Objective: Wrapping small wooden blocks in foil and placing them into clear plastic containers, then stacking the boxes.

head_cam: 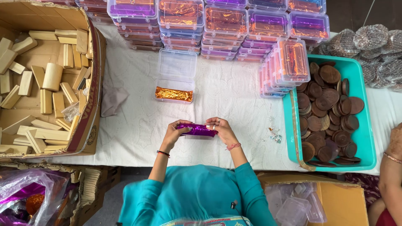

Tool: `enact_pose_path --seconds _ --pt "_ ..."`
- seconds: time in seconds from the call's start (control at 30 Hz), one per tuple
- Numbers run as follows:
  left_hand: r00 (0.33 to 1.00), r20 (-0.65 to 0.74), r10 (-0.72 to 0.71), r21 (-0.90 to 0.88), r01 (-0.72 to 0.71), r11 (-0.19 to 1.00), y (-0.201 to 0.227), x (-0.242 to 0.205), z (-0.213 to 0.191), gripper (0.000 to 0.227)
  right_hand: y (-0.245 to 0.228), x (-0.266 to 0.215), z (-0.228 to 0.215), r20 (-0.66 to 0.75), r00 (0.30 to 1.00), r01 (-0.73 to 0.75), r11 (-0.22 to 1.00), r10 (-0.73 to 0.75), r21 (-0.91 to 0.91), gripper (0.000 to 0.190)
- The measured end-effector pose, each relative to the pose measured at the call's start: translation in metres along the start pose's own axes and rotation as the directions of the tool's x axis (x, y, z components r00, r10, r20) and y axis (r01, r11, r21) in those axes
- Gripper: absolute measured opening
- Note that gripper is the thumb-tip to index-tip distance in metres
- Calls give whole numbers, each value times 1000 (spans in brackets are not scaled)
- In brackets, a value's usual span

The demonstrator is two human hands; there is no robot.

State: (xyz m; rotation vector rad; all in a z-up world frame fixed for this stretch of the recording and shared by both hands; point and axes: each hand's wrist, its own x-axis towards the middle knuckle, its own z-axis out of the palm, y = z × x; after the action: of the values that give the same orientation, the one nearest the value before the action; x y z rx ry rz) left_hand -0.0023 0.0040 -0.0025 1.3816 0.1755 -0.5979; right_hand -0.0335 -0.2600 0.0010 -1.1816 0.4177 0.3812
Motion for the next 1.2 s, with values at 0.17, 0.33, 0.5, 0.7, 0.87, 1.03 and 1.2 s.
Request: enact_pose_path --seconds 0.17,0.33,0.5,0.7,0.87,1.03,1.2 --pt "987 159 32 145 -56 988 19 -12 -14 30 -35 -18 16 207 975 131 967 -85 -218 46" --pt "956 293 3 190 -62 980 39 -27 -27 36 -48 -21 28 377 923 131 860 76 -493 49" --pt "929 364 69 233 -162 959 57 -44 -41 37 -61 -24 54 323 913 135 563 250 -815 35" --pt "970 239 51 342 -133 930 77 -54 -68 41 -57 -7 73 447 894 346 600 21 -721 30" --pt "910 144 389 460 -410 788 36 -40 -126 31 -69 21 77 338 941 267 660 -21 -702 27" --pt "881 -353 316 232 -244 942 21 -41 -161 19 -101 59 103 253 915 400 620 -315 -675 26" --pt "874 -369 317 124 -292 948 -27 -16 -171 27 -111 107 147 146 697 480 305 -702 -823 26"
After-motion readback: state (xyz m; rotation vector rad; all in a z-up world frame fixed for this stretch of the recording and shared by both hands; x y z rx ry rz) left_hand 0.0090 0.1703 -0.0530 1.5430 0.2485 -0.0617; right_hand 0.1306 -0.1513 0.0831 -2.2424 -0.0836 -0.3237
